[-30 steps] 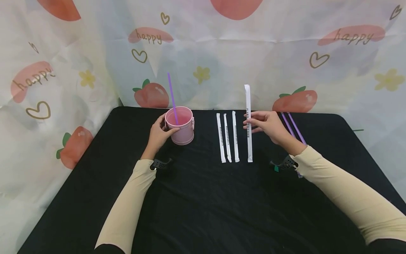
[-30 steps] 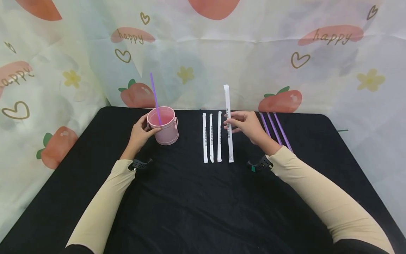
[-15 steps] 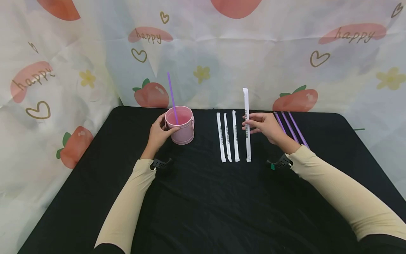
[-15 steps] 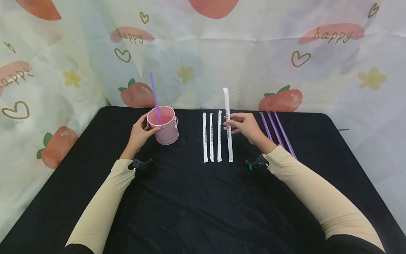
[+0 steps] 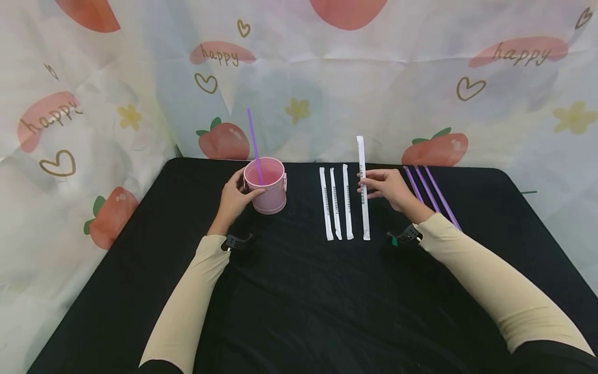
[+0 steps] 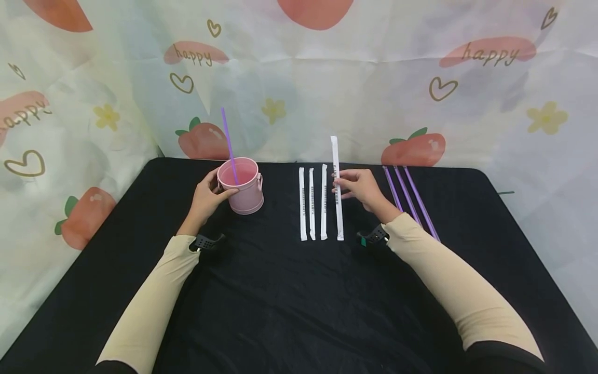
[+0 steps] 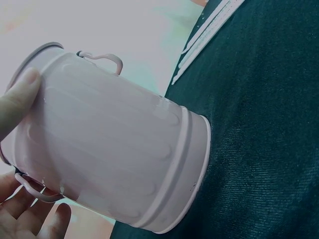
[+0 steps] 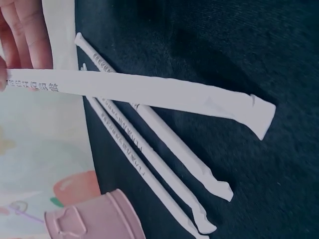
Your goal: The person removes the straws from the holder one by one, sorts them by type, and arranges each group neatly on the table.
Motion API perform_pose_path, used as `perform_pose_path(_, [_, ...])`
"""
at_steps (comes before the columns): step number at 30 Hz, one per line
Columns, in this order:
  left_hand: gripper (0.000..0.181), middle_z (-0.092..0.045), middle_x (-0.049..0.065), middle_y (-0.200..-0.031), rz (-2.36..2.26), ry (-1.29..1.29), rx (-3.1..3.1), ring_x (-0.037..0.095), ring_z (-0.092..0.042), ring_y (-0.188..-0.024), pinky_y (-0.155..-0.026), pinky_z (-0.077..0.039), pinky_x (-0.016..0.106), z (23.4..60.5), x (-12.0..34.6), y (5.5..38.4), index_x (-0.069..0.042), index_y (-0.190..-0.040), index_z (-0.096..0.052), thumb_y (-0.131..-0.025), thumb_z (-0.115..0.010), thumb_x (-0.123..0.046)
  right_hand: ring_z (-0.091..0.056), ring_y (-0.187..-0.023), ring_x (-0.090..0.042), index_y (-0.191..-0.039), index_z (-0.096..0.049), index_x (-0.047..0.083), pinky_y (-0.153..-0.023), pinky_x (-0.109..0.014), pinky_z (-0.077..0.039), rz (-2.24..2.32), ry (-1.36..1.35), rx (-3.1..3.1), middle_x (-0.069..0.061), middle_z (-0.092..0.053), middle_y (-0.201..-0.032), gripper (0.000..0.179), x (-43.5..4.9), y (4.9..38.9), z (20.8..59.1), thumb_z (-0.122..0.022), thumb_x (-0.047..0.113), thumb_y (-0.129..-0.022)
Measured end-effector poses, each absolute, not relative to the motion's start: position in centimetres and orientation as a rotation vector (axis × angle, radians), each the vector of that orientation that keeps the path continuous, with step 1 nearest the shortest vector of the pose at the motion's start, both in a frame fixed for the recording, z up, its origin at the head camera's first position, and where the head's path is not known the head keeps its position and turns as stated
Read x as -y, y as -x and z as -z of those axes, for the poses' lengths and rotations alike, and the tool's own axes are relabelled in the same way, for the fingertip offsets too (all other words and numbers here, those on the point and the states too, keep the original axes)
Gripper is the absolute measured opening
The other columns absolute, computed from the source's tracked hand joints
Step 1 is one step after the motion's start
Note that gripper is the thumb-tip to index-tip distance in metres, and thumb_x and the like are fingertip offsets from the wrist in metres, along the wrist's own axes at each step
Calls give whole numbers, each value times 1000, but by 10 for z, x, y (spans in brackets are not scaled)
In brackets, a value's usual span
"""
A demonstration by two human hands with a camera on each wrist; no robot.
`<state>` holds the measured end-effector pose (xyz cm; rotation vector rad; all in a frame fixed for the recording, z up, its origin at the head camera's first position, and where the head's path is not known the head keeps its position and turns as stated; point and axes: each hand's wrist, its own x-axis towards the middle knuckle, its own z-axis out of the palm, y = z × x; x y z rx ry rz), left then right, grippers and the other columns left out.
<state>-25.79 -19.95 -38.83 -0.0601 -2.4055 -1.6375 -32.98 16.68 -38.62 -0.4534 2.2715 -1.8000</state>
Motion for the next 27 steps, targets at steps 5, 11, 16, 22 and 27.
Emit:
perform_pose_path(5, [78, -44, 17, -143, 1642, 62, 2389, 27, -41, -134, -112, -35, 40, 409, 207, 272, -4, -143, -37, -77, -77, -17, -67, -69, 0, -125, -48, -19, -61, -21, -58, 1796, 381, -2266, 22, -65, -75, 41, -168, 338, 395, -56, 5, -93])
perform_pose_path(11, [76, -47, 14, -141, 1613, 68, 2381, 25, -43, -133, -112, -36, 40, 411, 207, 272, -7, -141, -39, -77, -78, -20, -65, -66, 1, -125, -48, -18, -61, -20, -58, 1758, 259, -2286, 17, -66, -75, 41, -167, 347, 404, -56, 5, -92])
perform_pose_path(16, [75, -47, 14, -140, 1606, 73, 2376, 26, -44, -132, -111, -36, 40, 411, 207, 272, -7, -140, -41, -77, -78, -18, -61, -65, 1, -122, -51, -18, -62, -21, -58, 1687, 156, -2340, 14, -61, -75, 40, -163, 352, 411, -59, 7, -91])
perform_pose_path(22, [75, -47, 15, -141, 1609, 80, 2370, 26, -44, -132, -111, -37, 38, 411, 207, 272, -6, -140, -41, -76, -79, -17, -59, -63, 1, -119, -55, -14, -62, -21, -58, 1588, 62, -2409, 11, -59, -74, 39, -163, 356, 418, -61, 10, -90])
perform_pose_path(27, [77, -47, 15, -140, 1610, 80, 2367, 26, -44, -132, -111, -37, 39, 410, 207, 272, -6, -140, -40, -75, -79, -17, -59, -59, 0, -117, -56, -13, -58, -18, -57, 1543, 21, -2444, 12, -60, -68, 37, -163, 358, 422, -62, 11, -90])
